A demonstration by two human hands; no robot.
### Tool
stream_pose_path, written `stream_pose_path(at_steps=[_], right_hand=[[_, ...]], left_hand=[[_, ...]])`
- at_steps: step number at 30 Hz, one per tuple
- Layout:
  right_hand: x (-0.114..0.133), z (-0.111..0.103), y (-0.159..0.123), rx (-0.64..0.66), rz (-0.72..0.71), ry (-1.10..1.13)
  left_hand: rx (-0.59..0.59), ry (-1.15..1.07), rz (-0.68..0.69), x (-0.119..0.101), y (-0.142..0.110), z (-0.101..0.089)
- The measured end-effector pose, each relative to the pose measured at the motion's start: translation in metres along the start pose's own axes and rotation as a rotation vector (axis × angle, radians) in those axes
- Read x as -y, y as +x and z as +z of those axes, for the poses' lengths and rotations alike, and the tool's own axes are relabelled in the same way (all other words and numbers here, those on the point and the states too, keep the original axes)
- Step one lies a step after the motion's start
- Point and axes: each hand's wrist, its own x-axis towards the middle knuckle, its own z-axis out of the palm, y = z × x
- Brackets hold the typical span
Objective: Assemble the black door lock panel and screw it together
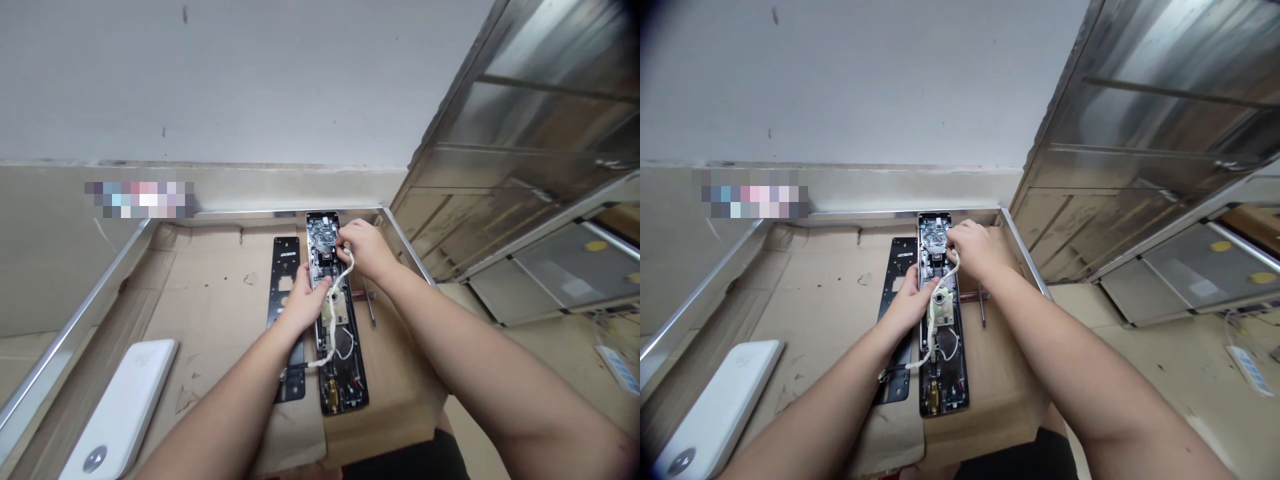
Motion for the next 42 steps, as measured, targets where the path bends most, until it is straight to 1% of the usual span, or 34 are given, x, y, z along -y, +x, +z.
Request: stream_pose_path(at_steps=[7,14,21,24,30,35,39,42], right_hand=[[0.003,-0.001,0.000,0.030,0.004,-0.044],[0.006,-0.002,0.002,0.072,0.018,-0.099],[0.006,-0.003,0.003,0.053,0.067,0.008],[0.008,-0.005,0.004,0.049,0.077,0.032],[0.010,-0.002,0.003,0.035,0.093,-0.014],[0.007,0.000,0.002,0.062,0.096,-0.102],[0.007,-0.001,0.003,0.079,0.078,-0.132],[0.008,-0.002,0.003,0.079,0.070,-0.134]], left_hand=[[0.010,0.009,0.033,0.006,0.002,-0.001],[-0.005,0.019,0.019,-0.009,-0.003,0.003],[-0.014,0.058,0.061,-0.007,-0.002,0.001],[-0.006,0.057,0.056,-0.007,-0.002,0.001],[0.001,0.024,0.006,-0.012,-0.002,0.003],[-0.023,0.026,0.021,-0.012,-0.002,0.004],[0.011,-0.018,0.052,-0.011,-0.003,0.006],[0.044,0.008,0.045,-0.011,-0.005,0.004]])
